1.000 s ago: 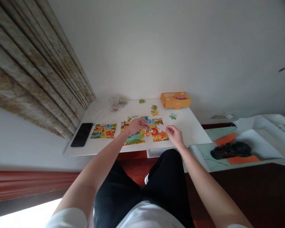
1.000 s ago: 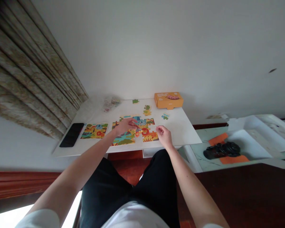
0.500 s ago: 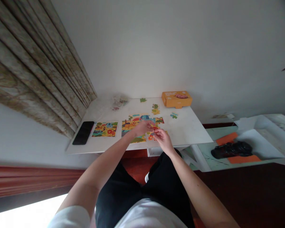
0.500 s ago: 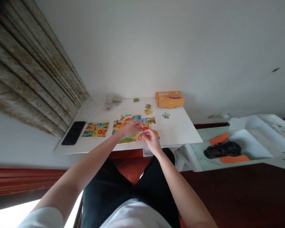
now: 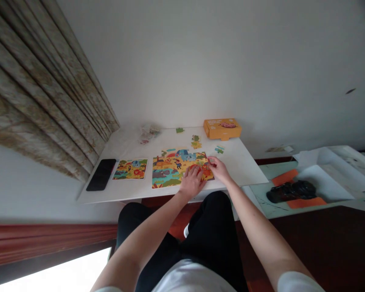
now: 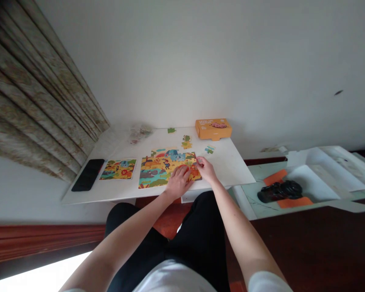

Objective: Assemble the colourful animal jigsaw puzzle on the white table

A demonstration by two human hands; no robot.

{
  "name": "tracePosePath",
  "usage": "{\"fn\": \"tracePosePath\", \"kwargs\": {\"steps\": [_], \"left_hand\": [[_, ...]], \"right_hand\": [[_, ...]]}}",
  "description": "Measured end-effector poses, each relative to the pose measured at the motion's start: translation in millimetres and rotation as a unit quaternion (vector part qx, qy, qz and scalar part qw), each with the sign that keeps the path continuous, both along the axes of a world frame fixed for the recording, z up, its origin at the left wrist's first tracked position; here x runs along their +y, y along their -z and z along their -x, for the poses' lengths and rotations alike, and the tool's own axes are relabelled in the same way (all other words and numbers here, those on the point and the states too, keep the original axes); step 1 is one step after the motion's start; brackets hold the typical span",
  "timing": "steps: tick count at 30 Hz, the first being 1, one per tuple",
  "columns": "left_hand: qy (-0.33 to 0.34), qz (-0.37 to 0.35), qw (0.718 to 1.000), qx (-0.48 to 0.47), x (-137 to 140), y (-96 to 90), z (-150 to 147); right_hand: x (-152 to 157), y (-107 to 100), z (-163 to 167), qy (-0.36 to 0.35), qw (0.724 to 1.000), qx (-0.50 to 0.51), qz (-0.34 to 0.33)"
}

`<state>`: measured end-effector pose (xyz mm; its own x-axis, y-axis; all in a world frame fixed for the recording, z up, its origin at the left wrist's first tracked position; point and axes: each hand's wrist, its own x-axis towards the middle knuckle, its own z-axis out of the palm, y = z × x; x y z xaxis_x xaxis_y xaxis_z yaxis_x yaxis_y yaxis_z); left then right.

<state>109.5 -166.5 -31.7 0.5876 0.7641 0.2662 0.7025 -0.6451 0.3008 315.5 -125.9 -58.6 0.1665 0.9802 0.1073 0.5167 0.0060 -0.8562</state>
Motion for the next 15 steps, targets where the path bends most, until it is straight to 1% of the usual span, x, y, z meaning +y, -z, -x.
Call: {"fn": "tracePosePath", "kwargs": {"steps": [3,7,11,13,15], "left_hand": [[0.009,0.012,1.0,0.004,1,4.6,0],[0.009,0.019,1.0,0.008,0,5.2,2],[0.01,0.027,1.0,0.012,0,4.1,1],[0.01,0.03,0.999,0.014,1,4.0,0],[0.009,0.031,0.999,0.014,1,3.9,0]], "right_hand": [[-3,-3,2,-0.018,0.995,-0.096,-0.004],[-8,-6,3,-0.035,0.971,-0.233,-0.029],[-11,-11,7,-0.036,0.961,-0.266,-0.067],[-11,-11,11,-0.063,0.955,-0.274,-0.09],[-12,-10,14,-0.098,0.948,-0.29,-0.091]]}}
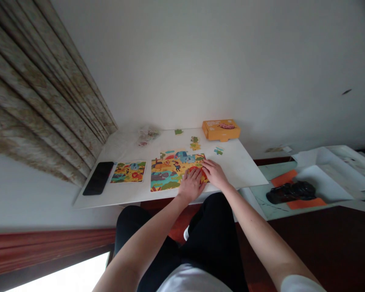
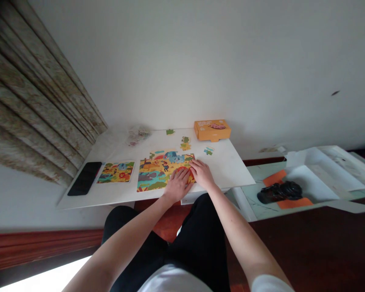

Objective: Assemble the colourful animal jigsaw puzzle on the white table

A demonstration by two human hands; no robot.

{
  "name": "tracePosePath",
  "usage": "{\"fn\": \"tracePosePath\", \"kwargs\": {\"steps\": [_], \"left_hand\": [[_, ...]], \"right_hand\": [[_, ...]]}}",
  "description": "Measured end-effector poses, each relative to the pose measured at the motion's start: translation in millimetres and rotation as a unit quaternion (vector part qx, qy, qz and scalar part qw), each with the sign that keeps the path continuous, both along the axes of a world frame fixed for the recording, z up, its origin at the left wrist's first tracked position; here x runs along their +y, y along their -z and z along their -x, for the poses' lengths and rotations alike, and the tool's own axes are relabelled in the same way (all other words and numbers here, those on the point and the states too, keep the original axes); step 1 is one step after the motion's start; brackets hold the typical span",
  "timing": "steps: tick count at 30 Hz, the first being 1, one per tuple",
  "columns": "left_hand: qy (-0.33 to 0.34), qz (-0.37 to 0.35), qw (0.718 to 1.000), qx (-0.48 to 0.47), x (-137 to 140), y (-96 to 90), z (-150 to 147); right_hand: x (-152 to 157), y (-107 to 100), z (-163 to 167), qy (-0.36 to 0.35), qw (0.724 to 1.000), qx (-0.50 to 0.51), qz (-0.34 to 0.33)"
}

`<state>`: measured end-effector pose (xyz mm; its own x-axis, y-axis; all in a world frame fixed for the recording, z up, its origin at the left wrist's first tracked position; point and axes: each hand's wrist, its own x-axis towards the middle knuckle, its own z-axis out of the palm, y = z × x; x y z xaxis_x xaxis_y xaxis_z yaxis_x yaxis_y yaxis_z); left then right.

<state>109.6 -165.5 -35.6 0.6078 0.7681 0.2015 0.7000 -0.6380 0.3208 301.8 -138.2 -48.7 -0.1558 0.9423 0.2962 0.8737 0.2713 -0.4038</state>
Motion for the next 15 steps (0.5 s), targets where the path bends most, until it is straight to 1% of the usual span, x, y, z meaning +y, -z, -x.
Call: {"fn": "tracePosePath", "kwargs": {"steps": [4,12,15], "left_hand": [[-0.001,0.002,1.0,-0.007,0.4,-0.7,0.0],[0.004,-0.007,1.0,-0.02,0.2,-0.1,-0.8],[0.01,-0.005,0.999,-0.036,1.5,-3.2,4.4]], "right_hand": [[-1.9,6.2,2.2,-0.004,0.999,-0.037,0.027],[-5.0,11.3,3.8,0.004,0.999,-0.046,0.024],[-5.5,11.0,4.4,0.009,0.999,-0.039,0.028]]}}
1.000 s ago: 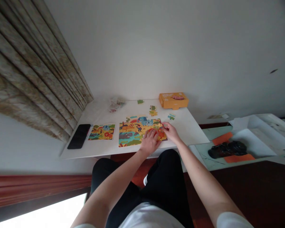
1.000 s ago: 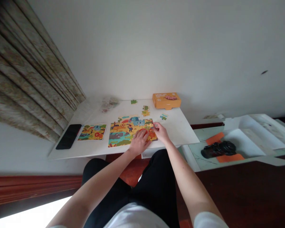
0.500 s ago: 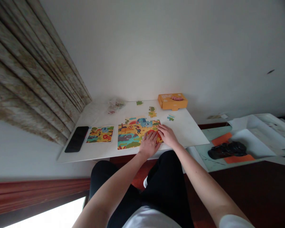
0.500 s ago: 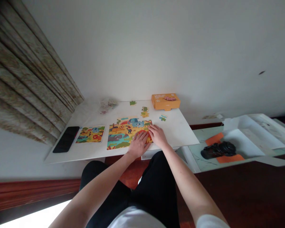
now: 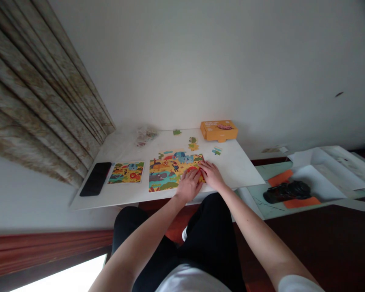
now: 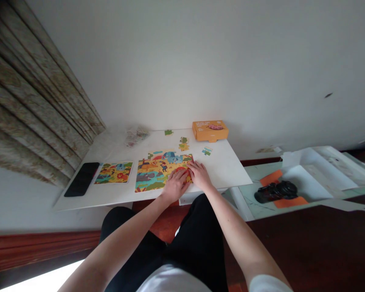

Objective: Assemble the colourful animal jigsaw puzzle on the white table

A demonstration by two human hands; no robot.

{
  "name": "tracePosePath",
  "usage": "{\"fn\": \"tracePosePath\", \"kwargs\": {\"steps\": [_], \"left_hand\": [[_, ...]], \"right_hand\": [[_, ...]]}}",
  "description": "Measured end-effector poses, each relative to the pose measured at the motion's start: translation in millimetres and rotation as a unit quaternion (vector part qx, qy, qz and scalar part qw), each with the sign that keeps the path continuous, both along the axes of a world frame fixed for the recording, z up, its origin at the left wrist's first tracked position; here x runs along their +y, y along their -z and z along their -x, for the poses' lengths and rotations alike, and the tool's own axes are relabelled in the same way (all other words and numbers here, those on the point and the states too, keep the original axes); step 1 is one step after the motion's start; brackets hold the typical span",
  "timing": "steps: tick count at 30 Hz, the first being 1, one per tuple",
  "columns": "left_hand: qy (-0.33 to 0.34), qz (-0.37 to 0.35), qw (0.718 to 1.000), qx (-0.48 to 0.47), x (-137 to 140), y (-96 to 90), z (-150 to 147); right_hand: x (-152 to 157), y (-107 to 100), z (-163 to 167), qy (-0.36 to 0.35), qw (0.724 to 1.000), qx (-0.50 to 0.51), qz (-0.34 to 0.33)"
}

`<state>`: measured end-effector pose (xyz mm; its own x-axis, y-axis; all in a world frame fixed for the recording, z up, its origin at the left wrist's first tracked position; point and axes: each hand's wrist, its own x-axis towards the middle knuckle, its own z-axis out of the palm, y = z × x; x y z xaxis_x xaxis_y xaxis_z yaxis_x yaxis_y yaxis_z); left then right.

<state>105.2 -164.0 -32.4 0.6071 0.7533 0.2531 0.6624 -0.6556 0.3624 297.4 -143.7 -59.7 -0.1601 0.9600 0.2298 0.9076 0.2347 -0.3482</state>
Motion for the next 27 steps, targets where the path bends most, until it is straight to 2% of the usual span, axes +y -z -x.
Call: {"fn": "tracePosePath", "kwargs": {"steps": [3,7,10,13,21,25,27], "left_hand": [[-0.016,0.007,1.0,-0.004,5,-6.4,19],[-0.098,0.027,0.994,0.038,20,-13.7,68],[-0.149,0.038,0.985,0.082,30,-13.5,104],[-0.178,0.06,0.976,0.113,39,-9.5,125],[-0.184,0.077,0.974,0.111,51,-7.7,123],[-0.186,0.073,0.976,0.09,50,-7.6,123],[-0.186,0.068,0.977,0.083,49,-6.3,123]], "right_hand": [[-2,-1,-1,0.002,1.0,0.013,-0.001],[-9,0,-3,-0.002,1.0,0.02,-0.007],[-14,1,-2,-0.008,1.0,0.011,-0.007],[-14,3,0,-0.003,1.0,0.008,0.002],[6,-5,0,0.022,0.998,0.05,-0.011],[50,-21,8,0.078,0.993,0.088,-0.033],[79,-28,18,0.146,0.985,0.087,-0.02]]}}
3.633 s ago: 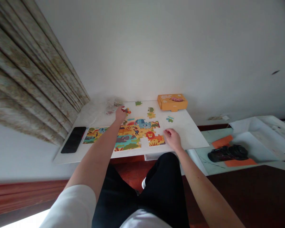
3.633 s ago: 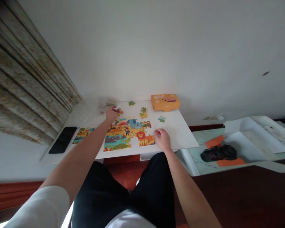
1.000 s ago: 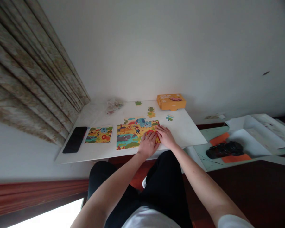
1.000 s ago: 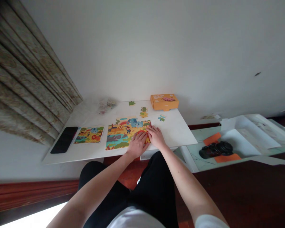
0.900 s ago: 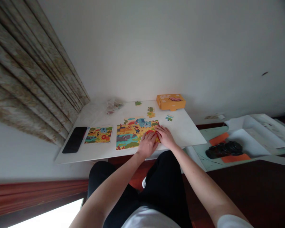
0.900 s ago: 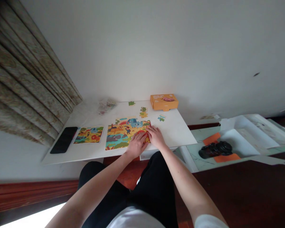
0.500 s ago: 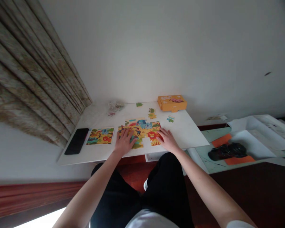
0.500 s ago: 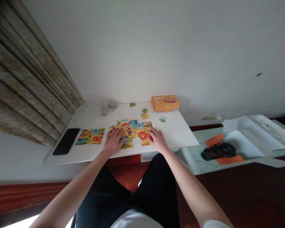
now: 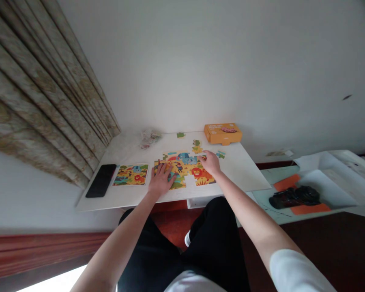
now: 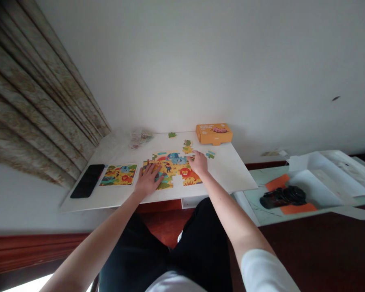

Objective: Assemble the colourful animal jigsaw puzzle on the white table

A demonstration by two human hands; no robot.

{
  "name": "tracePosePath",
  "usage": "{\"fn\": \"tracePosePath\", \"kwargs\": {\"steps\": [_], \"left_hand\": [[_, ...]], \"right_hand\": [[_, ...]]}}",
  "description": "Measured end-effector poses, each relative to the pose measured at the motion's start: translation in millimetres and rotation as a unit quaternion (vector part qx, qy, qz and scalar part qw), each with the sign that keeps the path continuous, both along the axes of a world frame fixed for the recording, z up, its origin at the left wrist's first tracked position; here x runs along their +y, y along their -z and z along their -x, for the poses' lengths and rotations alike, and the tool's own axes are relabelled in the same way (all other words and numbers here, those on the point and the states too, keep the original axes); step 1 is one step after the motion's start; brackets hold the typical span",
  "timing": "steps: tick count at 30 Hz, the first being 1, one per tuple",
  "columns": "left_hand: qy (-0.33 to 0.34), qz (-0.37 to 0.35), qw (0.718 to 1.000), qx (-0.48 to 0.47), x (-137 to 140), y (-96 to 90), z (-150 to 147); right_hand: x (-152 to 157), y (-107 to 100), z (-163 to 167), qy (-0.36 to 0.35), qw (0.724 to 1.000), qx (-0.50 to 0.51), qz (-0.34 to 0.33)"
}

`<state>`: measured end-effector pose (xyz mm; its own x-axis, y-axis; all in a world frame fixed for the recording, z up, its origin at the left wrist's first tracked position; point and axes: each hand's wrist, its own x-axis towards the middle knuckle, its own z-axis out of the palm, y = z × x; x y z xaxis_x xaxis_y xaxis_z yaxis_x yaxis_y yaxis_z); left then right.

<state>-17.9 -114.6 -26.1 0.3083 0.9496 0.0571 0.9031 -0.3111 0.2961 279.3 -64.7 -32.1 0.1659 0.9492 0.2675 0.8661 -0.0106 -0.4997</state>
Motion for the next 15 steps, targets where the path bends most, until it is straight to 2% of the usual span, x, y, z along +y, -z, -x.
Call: {"fn": "tracePosePath", "kwargs": {"steps": [3,6,11,15], "left_hand": [[0.003,-0.016,1.0,-0.002,-2,2.8,1],[0.001,-0.045,0.999,-0.005,-4,5.9,1],[-0.002,-0.087,0.996,-0.011,-8,9.8,1],[-0.001,-0.108,0.994,-0.023,-8,12.2,1]], "right_hand": [[39,-7,20,0.073,0.995,-0.002,0.067],[67,-11,36,0.105,0.987,-0.01,0.121],[96,-16,41,0.173,0.963,0.037,0.203],[109,-17,35,0.168,0.958,0.066,0.223]]}}
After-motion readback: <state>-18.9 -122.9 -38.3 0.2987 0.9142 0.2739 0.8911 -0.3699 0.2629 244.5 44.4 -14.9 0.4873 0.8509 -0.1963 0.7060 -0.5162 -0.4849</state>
